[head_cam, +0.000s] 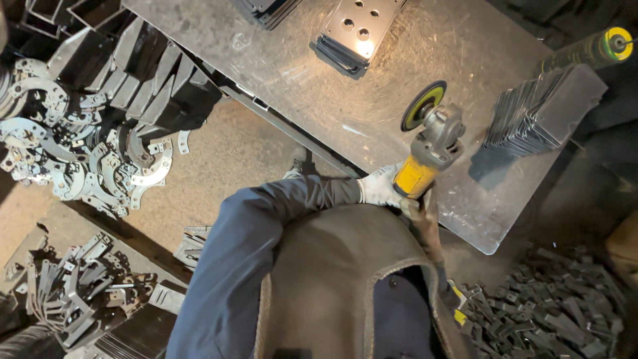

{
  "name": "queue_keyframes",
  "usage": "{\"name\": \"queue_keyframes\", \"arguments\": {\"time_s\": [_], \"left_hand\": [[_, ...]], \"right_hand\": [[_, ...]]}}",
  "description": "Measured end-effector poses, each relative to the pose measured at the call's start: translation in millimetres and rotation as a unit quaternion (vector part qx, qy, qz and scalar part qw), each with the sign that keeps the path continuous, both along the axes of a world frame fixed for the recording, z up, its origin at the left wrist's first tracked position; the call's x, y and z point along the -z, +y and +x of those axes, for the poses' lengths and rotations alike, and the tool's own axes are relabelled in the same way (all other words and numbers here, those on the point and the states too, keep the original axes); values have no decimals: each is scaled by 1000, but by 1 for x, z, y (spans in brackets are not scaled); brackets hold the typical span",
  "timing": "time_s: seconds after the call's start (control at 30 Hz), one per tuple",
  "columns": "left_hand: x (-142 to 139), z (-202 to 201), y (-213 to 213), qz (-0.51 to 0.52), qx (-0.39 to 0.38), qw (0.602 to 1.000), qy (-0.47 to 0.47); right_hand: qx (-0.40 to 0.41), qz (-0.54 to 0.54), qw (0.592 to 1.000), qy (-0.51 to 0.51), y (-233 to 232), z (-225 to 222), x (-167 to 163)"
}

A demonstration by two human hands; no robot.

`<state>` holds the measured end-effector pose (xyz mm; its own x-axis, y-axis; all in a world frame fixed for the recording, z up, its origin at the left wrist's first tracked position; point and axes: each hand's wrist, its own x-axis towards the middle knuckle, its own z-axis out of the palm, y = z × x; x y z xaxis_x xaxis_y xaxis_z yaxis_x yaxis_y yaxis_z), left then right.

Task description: The person holds flat drilled metal plates by hand and grinds their edges and surfaces with an angle grinder, producing sparks, then places the finished plate on a stack and picks up the next plate to repeat the process.

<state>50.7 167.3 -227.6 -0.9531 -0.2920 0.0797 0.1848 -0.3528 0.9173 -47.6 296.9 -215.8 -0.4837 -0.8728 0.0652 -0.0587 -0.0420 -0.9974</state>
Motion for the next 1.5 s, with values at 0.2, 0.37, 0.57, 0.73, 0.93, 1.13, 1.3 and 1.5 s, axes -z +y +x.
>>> {"name": "queue_keyframes", "arguments": {"time_s": [0.2, 0.37, 0.57, 0.73, 0.93, 1.13, 1.3, 1.5], "left_hand": [[9, 3, 1, -61, -15, 997, -37], [8, 2, -3, -36, -26, 999, -24], [3, 5, -24, -48, -9, 998, -42], [5, 8, -42, -19, 1, 999, -48], [4, 10, -64, 13, 22, 998, -55], [6, 15, -81, -1, 34, 999, -37], [8, 14, -87, 49, 50, 997, -22], [9, 12, -92, 9, 42, 998, -42]], "right_hand": [[11, 6, 1000, -4, 12, -2, 6], [32, 22, 999, -8, 19, -1, 12], [63, 40, 997, -19, 12, 2, 11], [88, 49, 995, -23, 8, 9, 7], [117, 47, 992, -27, -3, 16, 12], [135, 47, 989, -30, -14, 23, 11], [144, 49, 988, -24, -28, 28, 9], [147, 45, 988, -15, -37, 27, 7]]}}
